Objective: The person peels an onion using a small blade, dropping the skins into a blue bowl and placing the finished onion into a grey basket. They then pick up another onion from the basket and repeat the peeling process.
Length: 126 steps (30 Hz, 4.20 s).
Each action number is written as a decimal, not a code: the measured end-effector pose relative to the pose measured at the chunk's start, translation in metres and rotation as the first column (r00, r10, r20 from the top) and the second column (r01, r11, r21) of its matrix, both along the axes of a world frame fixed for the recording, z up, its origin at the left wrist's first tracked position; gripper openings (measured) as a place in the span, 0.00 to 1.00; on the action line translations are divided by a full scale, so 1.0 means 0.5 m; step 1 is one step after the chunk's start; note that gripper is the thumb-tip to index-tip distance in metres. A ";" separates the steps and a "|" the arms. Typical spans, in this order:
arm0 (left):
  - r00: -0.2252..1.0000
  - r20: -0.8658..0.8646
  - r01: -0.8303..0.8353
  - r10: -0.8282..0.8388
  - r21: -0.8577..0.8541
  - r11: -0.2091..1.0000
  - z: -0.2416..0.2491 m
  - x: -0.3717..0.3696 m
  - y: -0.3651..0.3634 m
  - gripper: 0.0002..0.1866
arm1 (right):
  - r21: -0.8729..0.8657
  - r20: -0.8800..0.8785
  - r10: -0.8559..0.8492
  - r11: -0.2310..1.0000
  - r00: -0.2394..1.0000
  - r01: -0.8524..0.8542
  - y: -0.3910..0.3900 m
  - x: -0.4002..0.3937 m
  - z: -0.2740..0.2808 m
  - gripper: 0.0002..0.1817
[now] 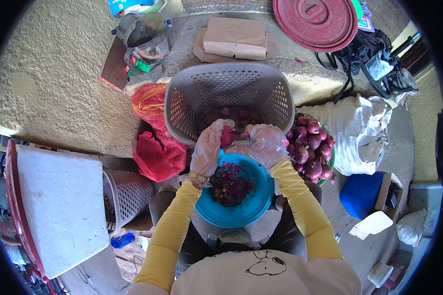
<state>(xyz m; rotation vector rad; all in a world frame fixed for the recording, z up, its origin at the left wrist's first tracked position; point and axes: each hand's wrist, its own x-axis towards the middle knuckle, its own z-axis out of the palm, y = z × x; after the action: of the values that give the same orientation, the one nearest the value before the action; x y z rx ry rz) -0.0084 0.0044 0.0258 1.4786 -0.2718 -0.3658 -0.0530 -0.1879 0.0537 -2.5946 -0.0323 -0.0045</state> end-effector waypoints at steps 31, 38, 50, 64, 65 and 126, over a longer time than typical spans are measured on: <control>0.794 -0.561 -0.232 -0.234 -0.636 0.736 -0.067 0.020 -0.014 0.24 | -0.083 0.190 0.017 0.997 0.982 -0.001 0.006 -0.004 -0.017 0.38; 0.841 -0.512 -0.145 -0.175 -0.526 0.838 -0.055 0.031 -0.001 0.23 | -0.136 0.181 0.050 0.990 0.982 -0.026 0.021 0.000 -0.028 0.35; 0.773 -0.599 -0.271 -0.207 -0.608 0.746 -0.058 0.023 -0.006 0.22 | -0.085 0.233 0.013 0.996 0.972 0.007 0.023 -0.002 -0.027 0.36; 0.662 -0.588 -0.299 -0.465 -0.776 0.555 -0.080 0.032 0.004 0.24 | -0.121 0.250 0.054 0.992 0.967 -0.024 0.009 -0.001 -0.030 0.39; 0.659 -0.608 -0.312 -0.443 -0.757 0.574 -0.077 0.030 0.001 0.24 | -0.172 0.234 0.046 0.985 0.971 -0.005 0.009 -0.001 -0.029 0.39; 0.686 -0.699 -0.265 -0.200 -0.496 0.826 -0.065 0.029 0.006 0.21 | -0.210 0.189 0.102 0.976 0.977 -0.061 -0.001 0.005 -0.046 0.41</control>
<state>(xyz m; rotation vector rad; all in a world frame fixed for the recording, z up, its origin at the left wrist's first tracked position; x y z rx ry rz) 0.0061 0.0075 -0.0069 0.6432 0.2934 -0.7491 -0.0507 -0.1884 0.0308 -2.7849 -0.2239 -0.2428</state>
